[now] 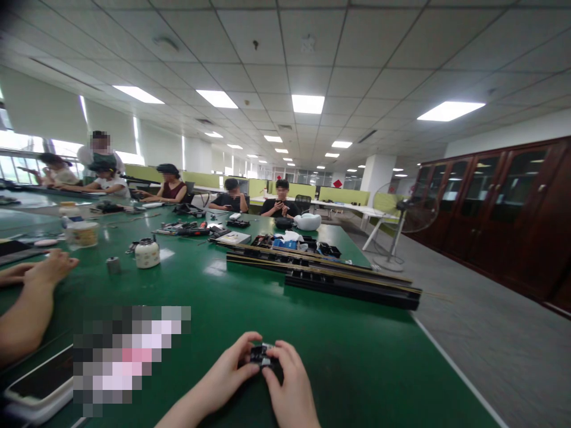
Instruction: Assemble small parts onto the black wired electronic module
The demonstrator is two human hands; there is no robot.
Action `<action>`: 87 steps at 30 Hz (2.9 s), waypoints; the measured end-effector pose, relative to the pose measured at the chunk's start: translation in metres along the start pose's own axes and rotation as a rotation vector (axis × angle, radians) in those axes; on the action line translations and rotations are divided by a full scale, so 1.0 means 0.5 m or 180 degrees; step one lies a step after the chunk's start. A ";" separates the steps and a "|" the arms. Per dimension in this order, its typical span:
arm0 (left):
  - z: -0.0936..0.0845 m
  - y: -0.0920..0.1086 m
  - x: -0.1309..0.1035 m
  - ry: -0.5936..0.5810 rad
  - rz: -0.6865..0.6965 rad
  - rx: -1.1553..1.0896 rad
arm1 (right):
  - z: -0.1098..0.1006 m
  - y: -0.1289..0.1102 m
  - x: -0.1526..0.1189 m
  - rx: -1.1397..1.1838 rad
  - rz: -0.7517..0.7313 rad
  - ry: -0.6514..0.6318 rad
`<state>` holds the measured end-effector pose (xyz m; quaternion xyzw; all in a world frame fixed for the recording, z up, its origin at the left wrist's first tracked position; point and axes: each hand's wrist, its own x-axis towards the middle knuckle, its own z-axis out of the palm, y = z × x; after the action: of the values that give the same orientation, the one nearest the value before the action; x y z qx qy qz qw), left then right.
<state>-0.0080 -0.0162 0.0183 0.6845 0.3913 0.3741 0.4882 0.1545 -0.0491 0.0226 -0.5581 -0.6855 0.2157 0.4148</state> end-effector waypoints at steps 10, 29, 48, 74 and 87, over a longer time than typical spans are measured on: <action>0.000 0.007 0.000 -0.0063 -0.0045 -0.0107 | 0.005 0.007 0.001 0.0056 -0.0128 0.0084; -0.003 0.010 0.000 0.0260 -0.0153 0.0910 | -0.002 0.006 0.000 -0.0147 -0.0360 0.0400; -0.006 -0.003 0.000 0.0261 -0.0308 0.1140 | -0.016 0.038 0.007 -0.0596 0.0164 0.1083; -0.007 -0.013 0.003 0.0233 -0.0331 0.1274 | -0.013 0.013 0.003 -0.0342 0.0003 0.0408; -0.006 -0.022 0.002 0.0235 -0.0189 0.1418 | 0.001 -0.010 -0.003 -0.0147 -0.0433 0.0102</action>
<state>-0.0124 -0.0119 0.0087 0.7494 0.5019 0.2888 0.3212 0.1512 -0.0517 0.0260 -0.5230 -0.7200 0.1621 0.4264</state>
